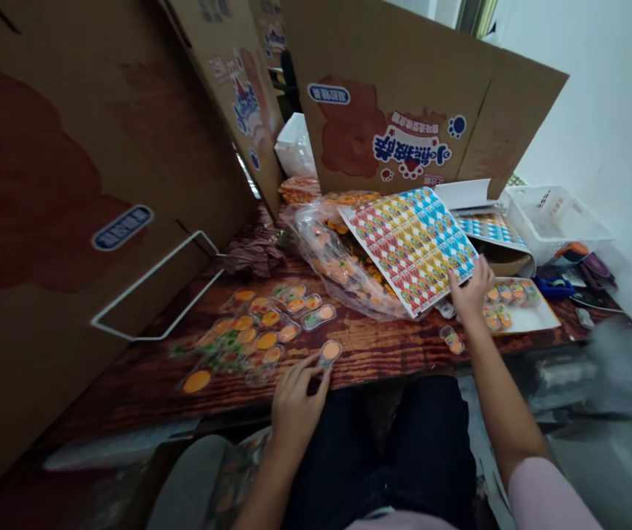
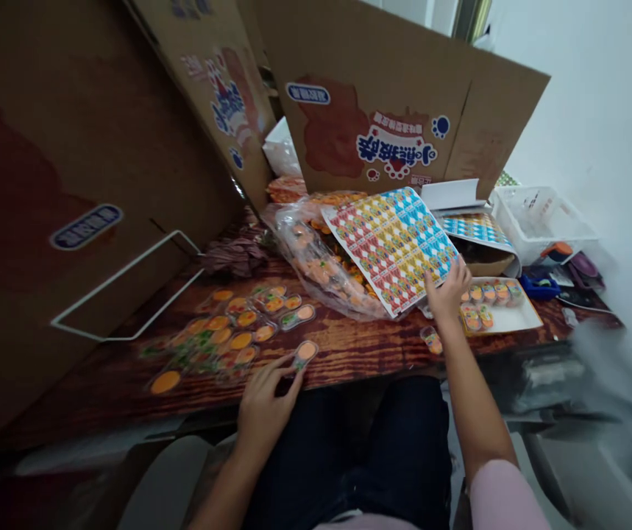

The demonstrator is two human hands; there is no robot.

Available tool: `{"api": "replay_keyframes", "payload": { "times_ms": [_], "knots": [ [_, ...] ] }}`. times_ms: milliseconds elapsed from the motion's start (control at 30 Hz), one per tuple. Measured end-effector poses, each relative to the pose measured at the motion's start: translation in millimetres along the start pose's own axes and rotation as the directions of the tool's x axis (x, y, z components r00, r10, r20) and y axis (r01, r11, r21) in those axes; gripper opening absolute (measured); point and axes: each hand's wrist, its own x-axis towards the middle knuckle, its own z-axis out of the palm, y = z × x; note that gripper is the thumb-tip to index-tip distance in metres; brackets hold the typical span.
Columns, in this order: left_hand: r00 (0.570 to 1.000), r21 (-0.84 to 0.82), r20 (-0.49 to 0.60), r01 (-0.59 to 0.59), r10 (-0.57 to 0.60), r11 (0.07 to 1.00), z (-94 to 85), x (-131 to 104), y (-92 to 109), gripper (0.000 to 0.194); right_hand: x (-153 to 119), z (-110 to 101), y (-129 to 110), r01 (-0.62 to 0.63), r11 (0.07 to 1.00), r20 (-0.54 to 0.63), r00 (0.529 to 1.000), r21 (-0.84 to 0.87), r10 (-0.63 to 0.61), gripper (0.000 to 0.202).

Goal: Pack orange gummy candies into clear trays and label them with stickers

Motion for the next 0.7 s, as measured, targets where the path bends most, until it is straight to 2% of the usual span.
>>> {"api": "replay_keyframes", "payload": {
  "times_ms": [33,100,133,200,267,367,433,467,500,533,567,600,633,667,700],
  "knots": [
    [1.0,-0.003,-0.008,0.008,-0.008,1.0,3.9,1,3,0.014,29,3,-4,-0.044,0.998,0.036,0.998,-0.055,0.046,0.069],
    [0.999,0.003,-0.022,0.024,-0.024,1.0,10.5,4,11,0.013,76,8,-12,-0.096,0.983,0.165,0.979,-0.154,0.121,0.072],
    [0.999,0.007,-0.02,0.031,-0.031,0.999,12.9,4,15,0.013,91,8,-17,-0.096,0.978,0.219,0.966,-0.183,0.136,0.066],
    [0.999,0.013,-0.002,0.043,-0.042,0.999,15.9,5,21,0.013,105,1,-29,-0.064,0.978,0.276,0.954,-0.2,0.119,0.045],
    [0.998,0.015,0.019,0.063,-0.063,0.998,16.9,6,26,0.014,97,-15,-42,-0.028,0.994,0.267,0.962,-0.104,0.055,0.027],
    [0.991,-0.052,0.007,0.132,-0.132,0.99,17.1,8,35,0.016,58,-55,-55,-0.017,0.973,0.202,0.979,0.231,-0.031,0.024],
    [0.972,-0.21,-0.017,0.225,-0.234,0.951,17.3,16,46,0.017,21,-85,-54,-0.057,0.896,0.19,0.981,0.44,-0.031,0.029],
    [0.952,-0.338,0.0,0.287,-0.306,0.896,17.4,23,54,0.02,1,-100,-49,-0.107,0.843,0.193,0.981,0.528,0.004,0.031],
    [0.926,-0.49,0.053,0.351,-0.375,0.798,17.1,33,62,0.026,-21,-112,-43,-0.164,0.782,0.186,0.98,0.601,0.063,0.033],
    [0.896,-0.645,0.146,0.408,-0.42,0.646,16.4,45,71,0.035,-43,-124,-36,-0.212,0.709,0.162,0.977,0.673,0.138,0.036],
    [0.862,-0.764,0.282,0.467,-0.421,0.445,14.9,60,79,0.047,-65,-133,-27,-0.253,0.642,0.151,0.966,0.724,0.211,0.037],
    [0.84,-0.836,0.404,0.5,-0.363,0.227,12.7,76,88,0.061,-88,-140,-18,-0.288,0.582,0.149,0.95,0.76,0.275,0.035],
    [0.825,-0.848,0.502,0.528,-0.258,0.038,9.6,93,95,0.074,-111,-145,-9,-0.315,0.547,0.163,0.937,0.776,0.308,0.032],
    [0.802,-0.817,0.577,0.568,-0.157,-0.1,5.8,109,102,0.079,-135,-148,-1,-0.336,0.546,0.193,0.933,0.768,0.303,0.027],
    [0.777,-0.776,0.624,0.603,-0.085,-0.185,1.6,123,107,0.075,-158,-150,5,-0.354,0.577,0.239,0.934,0.736,0.267,0.022]
  ]
}}
